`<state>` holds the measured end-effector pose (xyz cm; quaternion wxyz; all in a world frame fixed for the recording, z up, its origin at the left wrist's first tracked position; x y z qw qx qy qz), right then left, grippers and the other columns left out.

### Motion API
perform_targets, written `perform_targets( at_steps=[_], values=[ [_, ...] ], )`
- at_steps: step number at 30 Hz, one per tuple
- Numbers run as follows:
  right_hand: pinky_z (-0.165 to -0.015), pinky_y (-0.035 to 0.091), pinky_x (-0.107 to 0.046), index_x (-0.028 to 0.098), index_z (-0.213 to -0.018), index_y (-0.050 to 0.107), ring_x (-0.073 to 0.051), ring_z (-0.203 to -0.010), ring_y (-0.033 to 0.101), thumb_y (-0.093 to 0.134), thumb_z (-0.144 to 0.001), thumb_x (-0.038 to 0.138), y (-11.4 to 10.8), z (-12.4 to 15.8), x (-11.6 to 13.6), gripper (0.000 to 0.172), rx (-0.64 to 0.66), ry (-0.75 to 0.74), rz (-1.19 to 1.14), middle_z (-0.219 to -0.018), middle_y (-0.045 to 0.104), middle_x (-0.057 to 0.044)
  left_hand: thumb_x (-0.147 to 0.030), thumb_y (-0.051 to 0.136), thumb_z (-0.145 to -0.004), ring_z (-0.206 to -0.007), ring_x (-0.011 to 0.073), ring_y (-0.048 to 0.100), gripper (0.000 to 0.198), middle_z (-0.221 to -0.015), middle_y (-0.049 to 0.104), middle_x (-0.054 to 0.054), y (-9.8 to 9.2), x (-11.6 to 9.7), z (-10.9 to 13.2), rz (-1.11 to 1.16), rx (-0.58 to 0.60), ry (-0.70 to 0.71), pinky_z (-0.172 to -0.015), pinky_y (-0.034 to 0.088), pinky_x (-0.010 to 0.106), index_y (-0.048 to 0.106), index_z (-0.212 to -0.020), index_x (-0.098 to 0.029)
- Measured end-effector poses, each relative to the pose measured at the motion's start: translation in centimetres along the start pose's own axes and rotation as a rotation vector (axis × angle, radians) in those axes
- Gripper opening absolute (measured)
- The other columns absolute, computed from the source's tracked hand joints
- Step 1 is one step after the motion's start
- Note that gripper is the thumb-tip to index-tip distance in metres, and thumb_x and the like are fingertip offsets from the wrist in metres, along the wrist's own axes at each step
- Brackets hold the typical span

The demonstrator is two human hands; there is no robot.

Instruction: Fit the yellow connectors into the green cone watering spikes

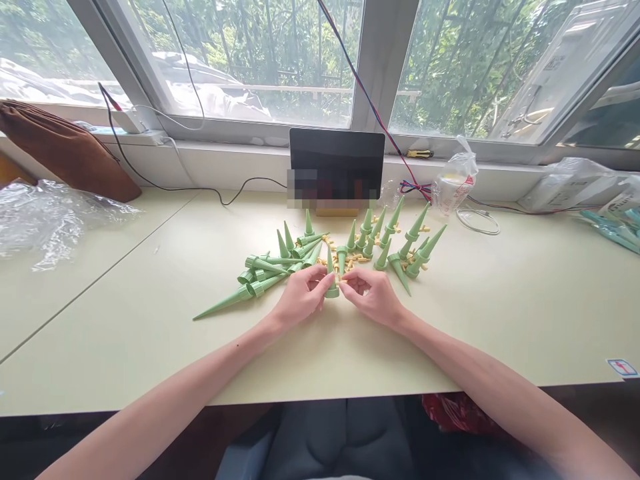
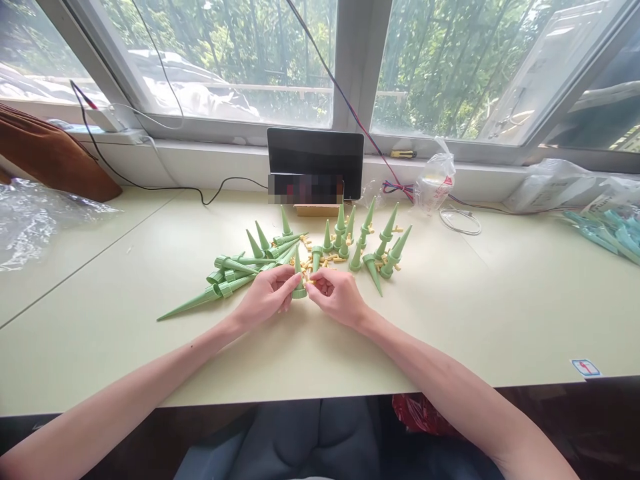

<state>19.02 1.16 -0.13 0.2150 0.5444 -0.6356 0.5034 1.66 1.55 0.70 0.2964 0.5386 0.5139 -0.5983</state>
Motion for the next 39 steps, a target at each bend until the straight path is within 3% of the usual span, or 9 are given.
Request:
perform_targets(
  at_steps=[5, 10, 20, 28, 33, 36, 39],
  values=[
    [-0.050, 0.039, -0.025, 0.018, -0.082, 0.063, -0.011, -0.053, 0.045, 0.056, -0.091, 0.036, 0.1, 0.0, -0.1, 0.021, 0.111, -0.011, 0.001, -0.065, 0.057, -0.001, -0.048, 0.054, -0.092, -0.046, 0.0095, 0.049, 0.032, -0.063, 0.057, -0.002, 0.0, 0.2, 0.1, -0.073, -0.019, 0.021, -0.045, 0.039, 0.021, 0.060, -0.089, -0.017],
    [-0.051, 0.036, -0.025, 0.018, -0.078, 0.062, -0.011, -0.053, 0.042, 0.055, -0.093, 0.039, 0.1, -0.1, -0.3, 0.027, 0.132, -0.027, 0.038, -0.065, 0.055, 0.000, -0.048, 0.052, -0.093, -0.051, 0.0112, 0.048, 0.034, -0.067, 0.061, -0.001, -0.1, 0.1, 0.1, -0.156, -0.064, 0.041, -0.049, 0.035, 0.022, 0.061, -0.105, -0.018],
    [-0.055, 0.032, -0.026, 0.019, -0.072, 0.068, -0.013, -0.055, 0.039, 0.050, -0.098, 0.041, 0.1, -0.2, -1.4, 0.038, 0.189, -0.109, 0.185, -0.056, 0.048, 0.002, -0.043, 0.053, -0.091, -0.049, 0.0120, 0.048, 0.042, -0.072, 0.066, -0.002, -0.4, 0.2, 0.2, -0.327, -0.062, 0.025, -0.054, 0.038, 0.024, 0.047, -0.126, -0.020],
    [-0.054, 0.036, -0.026, 0.018, -0.085, 0.071, -0.012, -0.053, 0.044, 0.057, -0.093, 0.033, 0.0, -0.3, -1.7, 0.021, 0.127, -0.047, 0.172, -0.060, 0.056, 0.001, -0.037, 0.054, -0.090, -0.051, 0.0133, 0.049, 0.040, -0.063, 0.061, -0.005, -0.8, 0.4, 0.2, -0.383, -0.091, -0.004, -0.057, 0.038, 0.023, 0.045, -0.125, -0.020],
    [-0.054, 0.041, -0.027, 0.018, -0.091, 0.067, -0.013, -0.052, 0.048, 0.057, -0.093, 0.034, -0.5, -0.4, -1.8, 0.019, 0.063, 0.011, 0.082, -0.061, 0.058, 0.001, -0.037, 0.053, -0.090, -0.052, 0.0134, 0.051, 0.030, -0.062, 0.060, -0.005, -1.0, 0.9, 0.0, -0.415, -0.106, -0.005, -0.055, 0.037, 0.023, 0.052, -0.116, -0.020],
    [-0.056, 0.045, -0.027, 0.019, -0.088, 0.063, -0.014, -0.056, 0.055, 0.055, -0.094, 0.037, -0.7, -0.5, -1.9, 0.020, 0.032, 0.027, 0.005, -0.066, 0.062, -0.001, -0.037, 0.053, -0.090, -0.049, 0.0127, 0.048, 0.026, -0.061, 0.058, -0.005, -1.1, 1.1, -0.2, -0.437, -0.100, 0.002, -0.054, 0.035, 0.024, 0.055, -0.111, -0.021],
    [-0.054, 0.044, -0.026, 0.019, -0.083, 0.059, -0.013, -0.054, 0.053, 0.055, -0.094, 0.038, -0.8, -0.5, -2.0, 0.023, -0.002, 0.036, -0.051, -0.068, 0.061, -0.001, -0.037, 0.053, -0.090, -0.049, 0.0117, 0.046, 0.024, -0.065, 0.059, -0.005, -1.2, 1.2, -0.3, -0.469, -0.102, 0.007, -0.053, 0.035, 0.024, 0.058, -0.106, -0.021]
  ],
)
Point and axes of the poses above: each hand's wrist, its own z-axis away from the middle knuckle, its own y-axis out of the palm, x = y × z, the point moved 2 cm from there along -z, towards the middle knuckle
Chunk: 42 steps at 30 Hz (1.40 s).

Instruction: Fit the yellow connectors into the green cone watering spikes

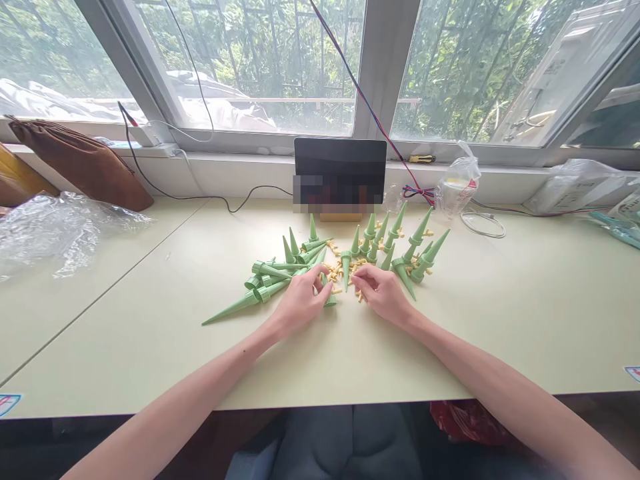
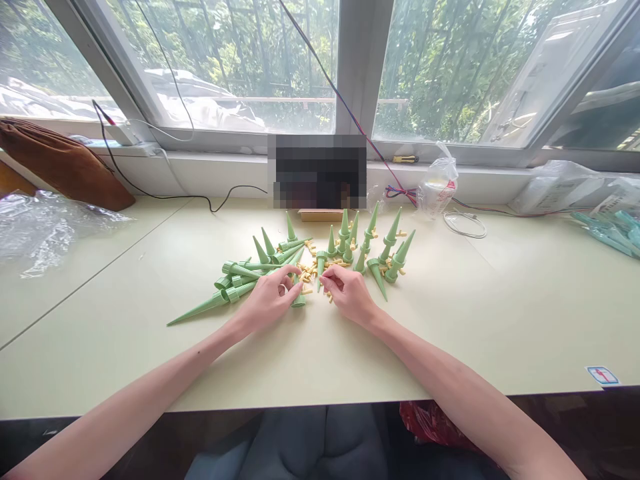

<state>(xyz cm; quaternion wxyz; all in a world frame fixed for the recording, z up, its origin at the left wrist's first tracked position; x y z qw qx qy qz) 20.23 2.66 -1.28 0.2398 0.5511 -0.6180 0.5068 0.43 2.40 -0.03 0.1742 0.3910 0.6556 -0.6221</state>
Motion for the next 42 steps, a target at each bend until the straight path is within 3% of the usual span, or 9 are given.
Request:
perform_targets(
  at_steps=[8, 15, 25, 30, 36, 42],
  values=[
    [-0.050, 0.038, -0.025, 0.020, -0.072, 0.052, -0.011, -0.051, 0.047, 0.057, -0.093, 0.042, -0.4, 0.1, 0.4, 0.031, -0.061, -0.014, 0.060, -0.059, 0.053, 0.002, -0.037, 0.051, -0.092, -0.050, 0.0110, 0.043, 0.027, -0.065, 0.059, -0.002, 0.0, -0.7, 0.1, -0.031, 0.046, 0.069, -0.055, 0.036, 0.025, 0.071, -0.098, -0.020],
    [-0.047, 0.027, -0.024, 0.020, -0.058, 0.036, -0.008, -0.048, 0.030, 0.055, -0.093, 0.042, -0.6, 0.0, 1.1, 0.045, -0.108, -0.081, 0.151, -0.050, 0.037, 0.006, -0.034, 0.054, -0.090, -0.054, 0.0115, 0.045, 0.028, -0.065, 0.063, 0.000, -0.1, -0.9, 0.1, -0.061, 0.069, 0.152, -0.059, 0.039, 0.025, 0.076, -0.088, -0.018],
    [-0.049, 0.030, -0.025, 0.019, -0.062, 0.047, -0.010, -0.050, 0.034, 0.053, -0.095, 0.044, -0.5, 0.0, 0.7, 0.041, -0.085, -0.077, 0.148, -0.054, 0.042, 0.004, -0.032, 0.051, -0.092, -0.054, 0.0110, 0.045, 0.028, -0.074, 0.065, 0.001, 0.0, 0.0, -0.2, -0.047, -0.037, 0.088, -0.058, 0.039, 0.025, 0.073, -0.103, -0.019],
    [-0.050, 0.032, -0.025, 0.020, -0.065, 0.049, -0.010, -0.050, 0.037, 0.053, -0.095, 0.042, -0.6, 0.0, 0.7, 0.037, -0.091, -0.061, 0.151, -0.056, 0.044, 0.003, -0.034, 0.052, -0.092, -0.052, 0.0101, 0.041, 0.025, -0.068, 0.059, -0.002, -0.2, 0.1, -0.2, 0.000, -0.108, 0.067, -0.054, 0.036, 0.023, 0.069, -0.104, -0.020],
    [-0.051, 0.039, -0.025, 0.021, -0.083, 0.053, -0.012, -0.052, 0.047, 0.051, -0.095, 0.041, -0.7, 0.0, 0.5, 0.024, -0.066, 0.017, 0.030, -0.067, 0.055, 0.001, -0.032, 0.055, -0.090, -0.049, 0.0095, 0.038, 0.019, -0.059, 0.051, -0.005, -0.6, -0.1, -0.2, 0.060, -0.182, 0.070, -0.051, 0.032, 0.023, 0.066, -0.099, -0.020],
    [-0.049, 0.039, -0.025, 0.021, -0.077, 0.048, -0.011, -0.049, 0.046, 0.052, -0.095, 0.046, -0.8, -0.1, 0.6, 0.030, -0.077, 0.056, -0.005, -0.063, 0.056, 0.002, -0.027, 0.055, -0.087, -0.047, 0.0090, 0.038, 0.014, -0.064, 0.054, -0.004, -1.4, -0.4, -0.4, 0.043, -0.238, 0.040, -0.052, 0.034, 0.023, 0.065, -0.095, -0.019]
  ],
)
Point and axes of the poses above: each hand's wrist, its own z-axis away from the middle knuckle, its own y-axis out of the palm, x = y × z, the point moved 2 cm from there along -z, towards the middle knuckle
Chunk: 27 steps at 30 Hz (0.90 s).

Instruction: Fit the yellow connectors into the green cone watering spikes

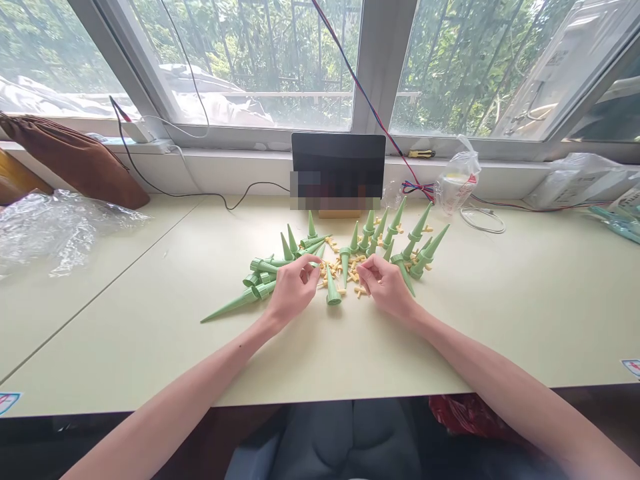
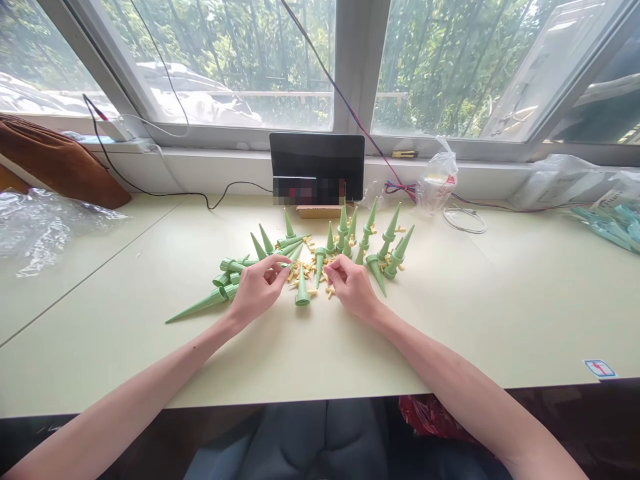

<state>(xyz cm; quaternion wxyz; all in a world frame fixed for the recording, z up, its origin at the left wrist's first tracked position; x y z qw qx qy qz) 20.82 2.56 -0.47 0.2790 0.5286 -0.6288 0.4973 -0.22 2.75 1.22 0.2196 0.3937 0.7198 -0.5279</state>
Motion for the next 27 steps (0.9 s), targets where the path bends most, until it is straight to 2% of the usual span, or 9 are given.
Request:
perform_targets(
  at_steps=[7, 13, 15, 20, 25, 27],
  values=[
    [-0.045, 0.027, -0.024, 0.021, -0.066, 0.042, -0.010, -0.046, 0.034, 0.056, -0.091, 0.050, -0.09, -0.06, 0.15, 0.040, -0.052, -0.035, 0.100, -0.051, 0.041, 0.006, -0.025, 0.058, -0.084, -0.061, 0.0131, 0.052, 0.010, -0.075, 0.064, 0.000, 0.25, 0.56, 0.14, -0.159, 0.090, 0.062, -0.062, 0.041, 0.025, 0.066, -0.083, -0.019],
    [-0.046, 0.026, -0.025, 0.021, -0.056, 0.029, -0.009, -0.047, 0.029, 0.053, -0.092, 0.050, -0.04, -0.10, 0.33, 0.051, -0.107, -0.077, 0.171, -0.049, 0.030, 0.006, -0.027, 0.058, -0.082, -0.064, 0.0154, 0.055, 0.011, -0.071, 0.062, 0.000, 0.19, 0.34, 0.27, -0.257, 0.165, 0.043, -0.061, 0.039, 0.027, 0.066, -0.083, -0.019],
    [-0.046, 0.029, -0.025, 0.021, -0.058, 0.033, -0.009, -0.047, 0.032, 0.053, -0.092, 0.048, -0.01, -0.05, 0.36, 0.048, -0.087, -0.072, 0.161, -0.050, 0.034, 0.005, -0.028, 0.059, -0.081, -0.063, 0.0153, 0.054, 0.011, -0.069, 0.061, 0.000, 0.14, 0.14, 0.27, -0.284, 0.177, 0.034, -0.059, 0.038, 0.027, 0.066, -0.082, -0.019],
    [-0.051, 0.041, -0.025, 0.021, -0.072, 0.050, -0.013, -0.054, 0.053, 0.057, -0.091, 0.042, 0.10, 0.09, 0.23, 0.029, 0.005, -0.036, 0.107, -0.064, 0.059, 0.000, -0.028, 0.058, -0.080, -0.059, 0.0153, 0.054, 0.011, -0.065, 0.060, -0.001, 0.14, 0.14, 0.28, -0.330, 0.191, 0.013, -0.055, 0.034, 0.027, 0.066, -0.083, -0.020],
    [-0.054, 0.047, -0.026, 0.020, -0.075, 0.054, -0.015, -0.063, 0.060, 0.056, -0.092, 0.042, 0.16, 0.05, -0.01, 0.028, 0.007, -0.063, 0.083, -0.079, 0.066, -0.005, -0.026, 0.058, -0.078, -0.060, 0.0167, 0.056, 0.009, -0.066, 0.062, -0.001, 0.16, 0.24, 0.32, -0.369, 0.210, -0.005, -0.054, 0.033, 0.027, 0.065, -0.082, -0.021],
    [-0.055, 0.047, -0.027, 0.019, -0.075, 0.054, -0.016, -0.065, 0.061, 0.056, -0.092, 0.043, 0.17, 0.02, -0.12, 0.029, -0.001, -0.070, 0.076, -0.080, 0.066, -0.006, -0.024, 0.057, -0.078, -0.059, 0.0172, 0.057, 0.009, -0.065, 0.062, -0.001, 0.15, 0.19, 0.34, -0.378, 0.212, -0.012, -0.054, 0.033, 0.027, 0.065, -0.082, -0.021]
  ],
)
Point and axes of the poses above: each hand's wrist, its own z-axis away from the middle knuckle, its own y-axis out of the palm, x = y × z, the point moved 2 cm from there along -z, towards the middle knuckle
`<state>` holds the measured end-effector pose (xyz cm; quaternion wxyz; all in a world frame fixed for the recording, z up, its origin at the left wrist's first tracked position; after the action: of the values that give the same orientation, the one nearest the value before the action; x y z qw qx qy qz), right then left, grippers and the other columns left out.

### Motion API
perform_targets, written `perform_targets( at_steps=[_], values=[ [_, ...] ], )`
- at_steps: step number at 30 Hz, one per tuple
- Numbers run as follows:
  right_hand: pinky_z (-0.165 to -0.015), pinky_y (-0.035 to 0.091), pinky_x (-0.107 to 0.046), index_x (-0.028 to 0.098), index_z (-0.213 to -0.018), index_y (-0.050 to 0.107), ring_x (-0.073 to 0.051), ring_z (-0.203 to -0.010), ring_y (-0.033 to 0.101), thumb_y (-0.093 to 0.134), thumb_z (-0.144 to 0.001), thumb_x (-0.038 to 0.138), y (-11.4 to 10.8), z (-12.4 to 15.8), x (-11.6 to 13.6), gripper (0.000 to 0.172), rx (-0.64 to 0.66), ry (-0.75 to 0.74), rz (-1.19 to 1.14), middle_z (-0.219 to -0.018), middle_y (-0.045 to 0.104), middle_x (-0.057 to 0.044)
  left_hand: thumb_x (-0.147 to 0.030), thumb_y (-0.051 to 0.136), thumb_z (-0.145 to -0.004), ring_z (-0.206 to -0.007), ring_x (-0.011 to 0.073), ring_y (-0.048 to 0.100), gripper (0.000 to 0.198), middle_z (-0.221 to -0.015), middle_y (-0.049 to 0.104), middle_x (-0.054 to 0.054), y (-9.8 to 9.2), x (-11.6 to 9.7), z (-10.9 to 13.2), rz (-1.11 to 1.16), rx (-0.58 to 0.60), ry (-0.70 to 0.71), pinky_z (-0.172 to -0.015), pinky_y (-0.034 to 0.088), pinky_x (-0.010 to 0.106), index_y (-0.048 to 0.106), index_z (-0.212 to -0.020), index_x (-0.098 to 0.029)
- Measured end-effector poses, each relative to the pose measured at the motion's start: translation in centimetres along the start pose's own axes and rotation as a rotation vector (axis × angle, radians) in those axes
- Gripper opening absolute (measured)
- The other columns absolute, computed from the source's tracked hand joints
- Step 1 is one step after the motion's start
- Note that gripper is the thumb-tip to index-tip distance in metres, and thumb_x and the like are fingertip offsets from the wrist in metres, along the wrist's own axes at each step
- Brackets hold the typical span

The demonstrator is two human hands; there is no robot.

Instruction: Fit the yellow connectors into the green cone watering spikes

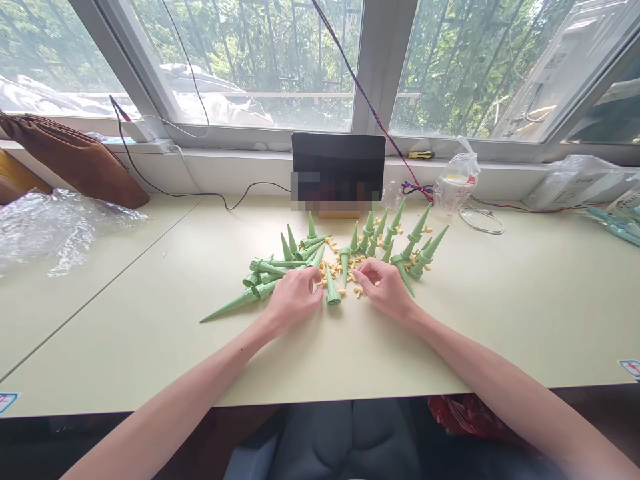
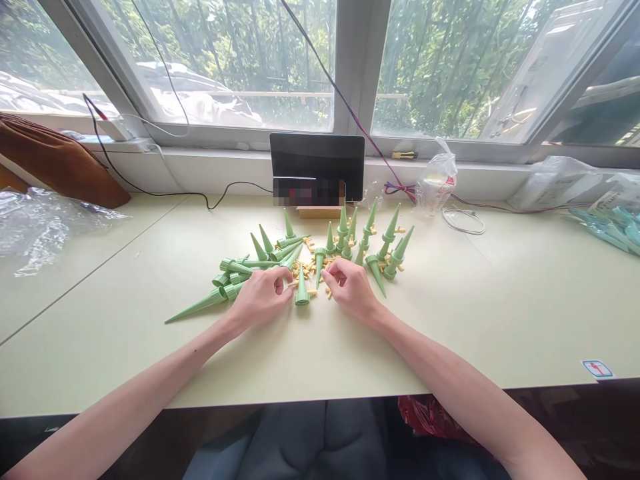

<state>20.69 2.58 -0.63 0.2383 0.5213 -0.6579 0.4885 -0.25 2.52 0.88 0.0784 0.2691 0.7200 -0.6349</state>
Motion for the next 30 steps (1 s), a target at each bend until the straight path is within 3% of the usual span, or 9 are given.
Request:
perform_targets(
  at_steps=[8, 30],
  values=[
    [-0.050, 0.043, -0.026, 0.021, -0.074, 0.050, -0.015, -0.058, 0.057, 0.056, -0.092, 0.046, 0.15, 0.01, -0.18, 0.031, -0.006, 0.029, 0.010, -0.066, 0.060, -0.001, -0.023, 0.055, -0.079, -0.059, 0.0179, 0.056, 0.011, -0.064, 0.063, 0.001, -0.06, -0.07, 0.04, -0.013, 0.008, -0.014, -0.054, 0.034, 0.028, 0.065, -0.080, -0.021],
    [-0.050, 0.045, -0.027, 0.021, -0.076, 0.055, -0.014, -0.056, 0.056, 0.057, -0.090, 0.049, 0.16, -0.04, 0.08, 0.032, -0.004, 0.031, -0.015, -0.066, 0.061, -0.001, -0.023, 0.052, -0.082, -0.059, 0.0181, 0.056, 0.012, -0.065, 0.063, 0.002, 0.51, 0.11, -0.02, -0.001, 0.027, -0.017, -0.054, 0.034, 0.028, 0.063, -0.078, -0.020]
  ],
)
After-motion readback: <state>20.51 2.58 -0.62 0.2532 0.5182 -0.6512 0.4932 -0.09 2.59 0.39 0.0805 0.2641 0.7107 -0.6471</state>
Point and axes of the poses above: each hand's wrist, its own z-axis away from the middle knuckle, its own y-axis out of the palm, x = y × z, the point moved 2 cm from there along -z, towards the middle knuckle
